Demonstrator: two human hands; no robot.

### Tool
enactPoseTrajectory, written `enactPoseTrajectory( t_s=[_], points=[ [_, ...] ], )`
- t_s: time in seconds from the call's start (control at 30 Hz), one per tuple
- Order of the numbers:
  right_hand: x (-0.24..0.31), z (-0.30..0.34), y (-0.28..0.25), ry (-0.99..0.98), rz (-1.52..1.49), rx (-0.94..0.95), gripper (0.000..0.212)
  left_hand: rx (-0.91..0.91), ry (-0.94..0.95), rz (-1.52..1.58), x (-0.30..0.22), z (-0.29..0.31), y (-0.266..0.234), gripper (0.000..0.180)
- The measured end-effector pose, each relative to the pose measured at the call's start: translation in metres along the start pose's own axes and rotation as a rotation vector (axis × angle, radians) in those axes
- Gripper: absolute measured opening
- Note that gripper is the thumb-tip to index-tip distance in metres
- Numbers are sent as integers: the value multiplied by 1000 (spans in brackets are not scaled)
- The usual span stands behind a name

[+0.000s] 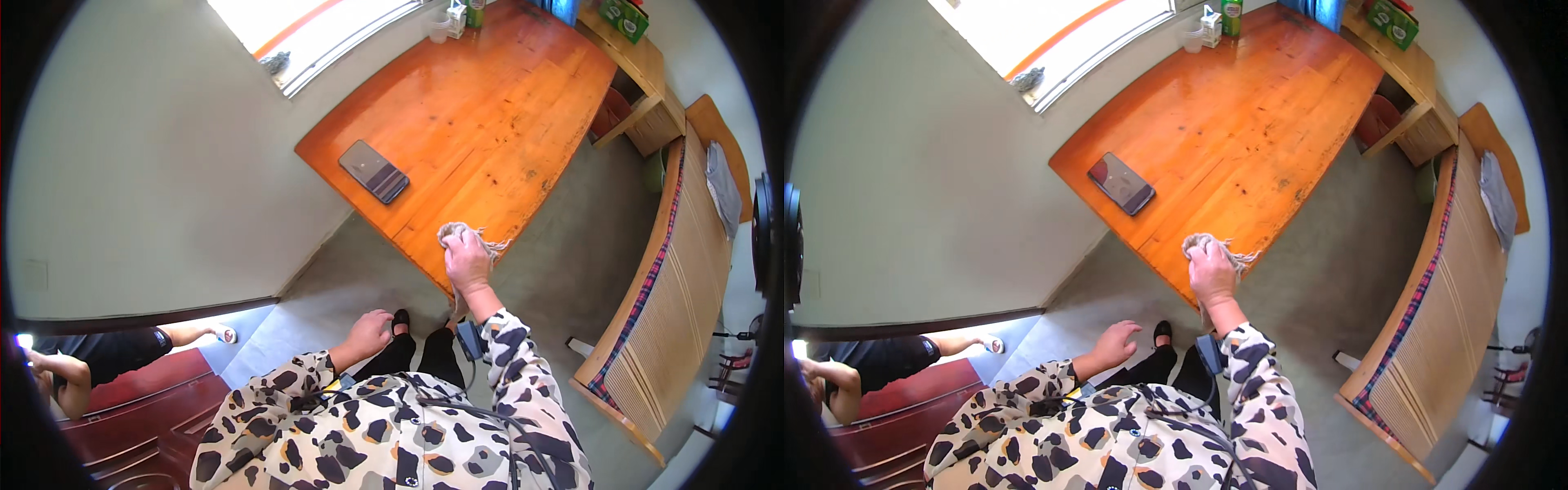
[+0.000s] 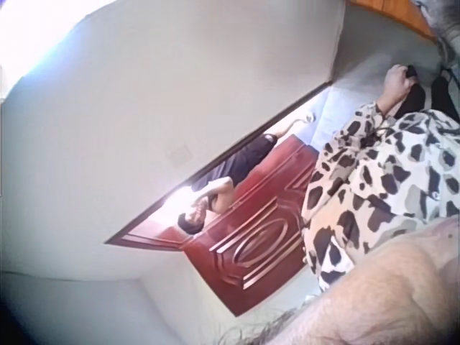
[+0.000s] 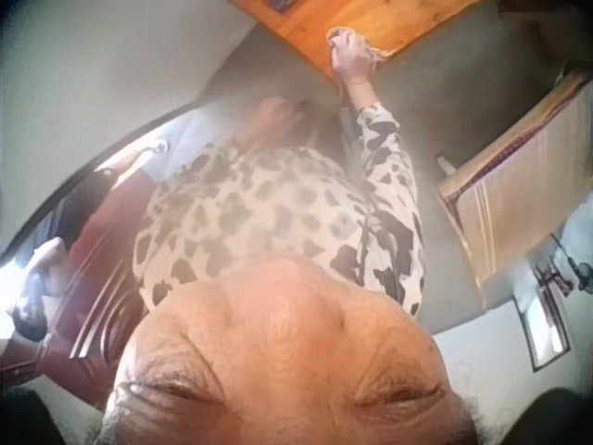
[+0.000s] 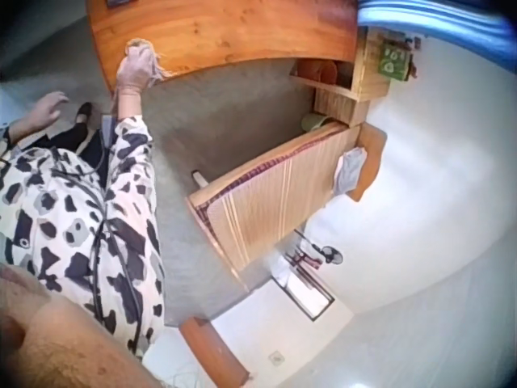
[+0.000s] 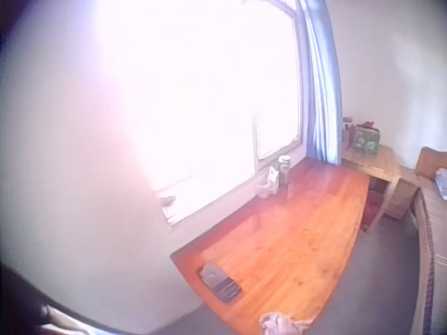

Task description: The person is wiping a wooden desk using a cloth and a scouring pad.

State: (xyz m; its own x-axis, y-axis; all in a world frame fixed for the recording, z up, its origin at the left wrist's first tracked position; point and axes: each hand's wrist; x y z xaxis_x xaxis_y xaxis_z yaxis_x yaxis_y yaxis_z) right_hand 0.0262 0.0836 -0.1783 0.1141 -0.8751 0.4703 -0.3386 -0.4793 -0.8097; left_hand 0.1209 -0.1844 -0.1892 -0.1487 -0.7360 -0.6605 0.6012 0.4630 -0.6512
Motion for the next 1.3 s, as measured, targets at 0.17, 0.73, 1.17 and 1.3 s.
enactPoseTrajectory(
  t_s=[0.17,0.73,1.17,1.3],
  points=[
    [-31,-57,9,-33,-20,-44,11,-64,10,74,-33,-26,-16,36],
    [-68,-105,18,-101,-65,-26,12,-210,-3,70,-117,-62,-2,33],
    [-63,-107,8,-44,-84,21,19,-641,-64,-270,-85,-134,-87,88],
    [-65,-107,7,-38,-57,7,16,-546,130,-255,-97,-151,-101,82]
  ],
)
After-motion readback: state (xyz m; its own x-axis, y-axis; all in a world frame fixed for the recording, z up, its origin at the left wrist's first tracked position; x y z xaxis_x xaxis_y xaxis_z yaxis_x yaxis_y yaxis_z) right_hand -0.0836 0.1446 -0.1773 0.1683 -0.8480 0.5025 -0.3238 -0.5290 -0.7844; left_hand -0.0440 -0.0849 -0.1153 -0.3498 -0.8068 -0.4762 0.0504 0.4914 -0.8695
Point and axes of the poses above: each hand's wrist, its own z-axis away from the middle knuckle, its own y-axis out of the palm, x = y × z
